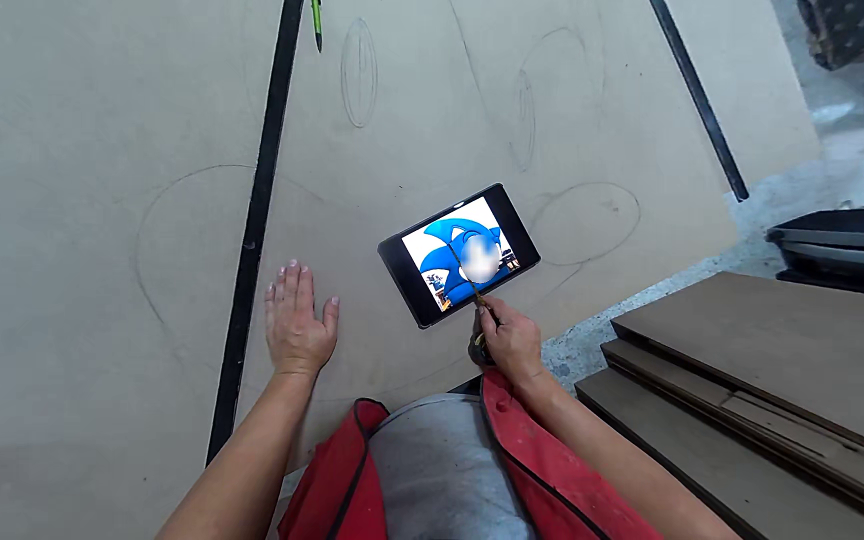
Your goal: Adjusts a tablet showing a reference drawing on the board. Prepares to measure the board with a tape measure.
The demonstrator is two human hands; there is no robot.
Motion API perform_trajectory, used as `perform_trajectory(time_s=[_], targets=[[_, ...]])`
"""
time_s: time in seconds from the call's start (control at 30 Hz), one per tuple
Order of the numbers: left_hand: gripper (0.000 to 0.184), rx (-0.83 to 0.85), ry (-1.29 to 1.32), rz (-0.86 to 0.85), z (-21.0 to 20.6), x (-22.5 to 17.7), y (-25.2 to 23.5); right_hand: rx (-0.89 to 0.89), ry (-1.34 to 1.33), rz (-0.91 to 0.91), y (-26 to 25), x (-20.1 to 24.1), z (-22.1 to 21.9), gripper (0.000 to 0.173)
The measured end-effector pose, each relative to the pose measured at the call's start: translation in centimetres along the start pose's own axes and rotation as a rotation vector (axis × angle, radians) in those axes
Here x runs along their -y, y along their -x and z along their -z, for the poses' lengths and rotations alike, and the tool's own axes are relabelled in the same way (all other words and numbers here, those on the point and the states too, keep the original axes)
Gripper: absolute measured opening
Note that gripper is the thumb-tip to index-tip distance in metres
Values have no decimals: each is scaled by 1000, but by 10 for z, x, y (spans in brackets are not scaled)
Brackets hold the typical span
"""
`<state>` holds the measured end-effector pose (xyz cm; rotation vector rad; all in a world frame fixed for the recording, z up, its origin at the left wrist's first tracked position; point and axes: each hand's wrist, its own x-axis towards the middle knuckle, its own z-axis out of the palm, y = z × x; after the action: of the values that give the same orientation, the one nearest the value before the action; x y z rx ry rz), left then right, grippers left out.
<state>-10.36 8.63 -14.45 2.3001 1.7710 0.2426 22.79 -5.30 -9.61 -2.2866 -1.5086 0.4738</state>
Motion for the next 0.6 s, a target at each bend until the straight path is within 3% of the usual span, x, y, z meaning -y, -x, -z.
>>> perform_trajectory(time_s=[0.6], targets=[[73, -3, -5, 1, 0, 0, 0, 9, 2, -4, -1, -4, -3, 28]])
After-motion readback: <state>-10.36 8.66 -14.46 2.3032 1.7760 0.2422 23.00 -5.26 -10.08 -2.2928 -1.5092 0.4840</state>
